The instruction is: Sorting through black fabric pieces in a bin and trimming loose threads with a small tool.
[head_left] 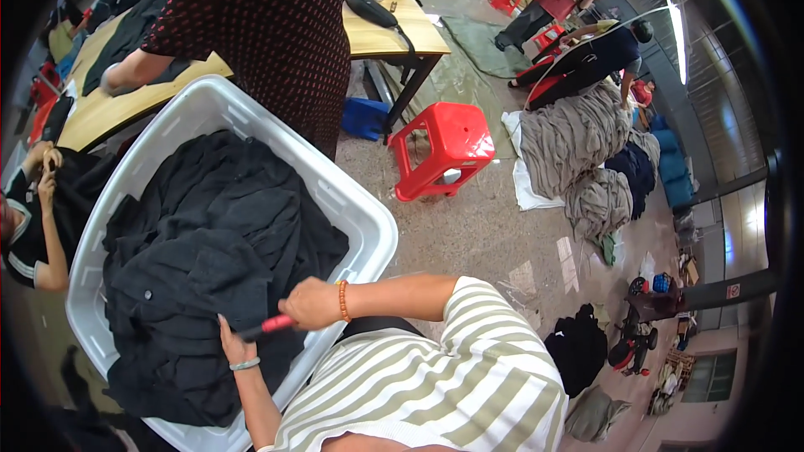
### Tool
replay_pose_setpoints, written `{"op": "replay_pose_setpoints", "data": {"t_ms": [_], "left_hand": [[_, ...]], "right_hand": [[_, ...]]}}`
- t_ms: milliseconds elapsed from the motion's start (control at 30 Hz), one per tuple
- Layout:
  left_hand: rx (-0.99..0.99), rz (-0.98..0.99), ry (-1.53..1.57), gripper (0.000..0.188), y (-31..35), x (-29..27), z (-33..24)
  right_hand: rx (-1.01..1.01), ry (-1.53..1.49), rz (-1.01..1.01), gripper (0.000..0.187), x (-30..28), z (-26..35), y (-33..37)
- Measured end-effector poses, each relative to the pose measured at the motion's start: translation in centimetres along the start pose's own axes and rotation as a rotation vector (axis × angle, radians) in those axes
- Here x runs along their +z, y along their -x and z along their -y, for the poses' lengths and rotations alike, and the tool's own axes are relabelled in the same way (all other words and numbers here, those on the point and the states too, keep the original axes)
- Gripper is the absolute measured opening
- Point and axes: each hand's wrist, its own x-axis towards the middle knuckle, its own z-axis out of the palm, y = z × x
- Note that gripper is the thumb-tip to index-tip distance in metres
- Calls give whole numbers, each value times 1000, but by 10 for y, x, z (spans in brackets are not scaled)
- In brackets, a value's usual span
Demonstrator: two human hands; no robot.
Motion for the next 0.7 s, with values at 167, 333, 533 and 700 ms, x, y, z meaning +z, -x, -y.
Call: {"op": "replay_pose_setpoints", "data": {"t_ms": [167, 333, 533, 700], "left_hand": [[-60, 85, 140, 36, -3, -51, -7], [51, -109, -275, 28, 35, -43, -23], [493, -236, -1267, 48, 5, -41, -59], [789, -906, -1090, 97, -40, -53, -128]], "right_hand": [[-20, -29, 111, 27, -1, 8, 0], [171, 73, -15, 21, 8, -1, -10], [190, 10, -369, 32, 9, -30, -10], [245, -65, -204, 28, 12, -24, -23]]}}
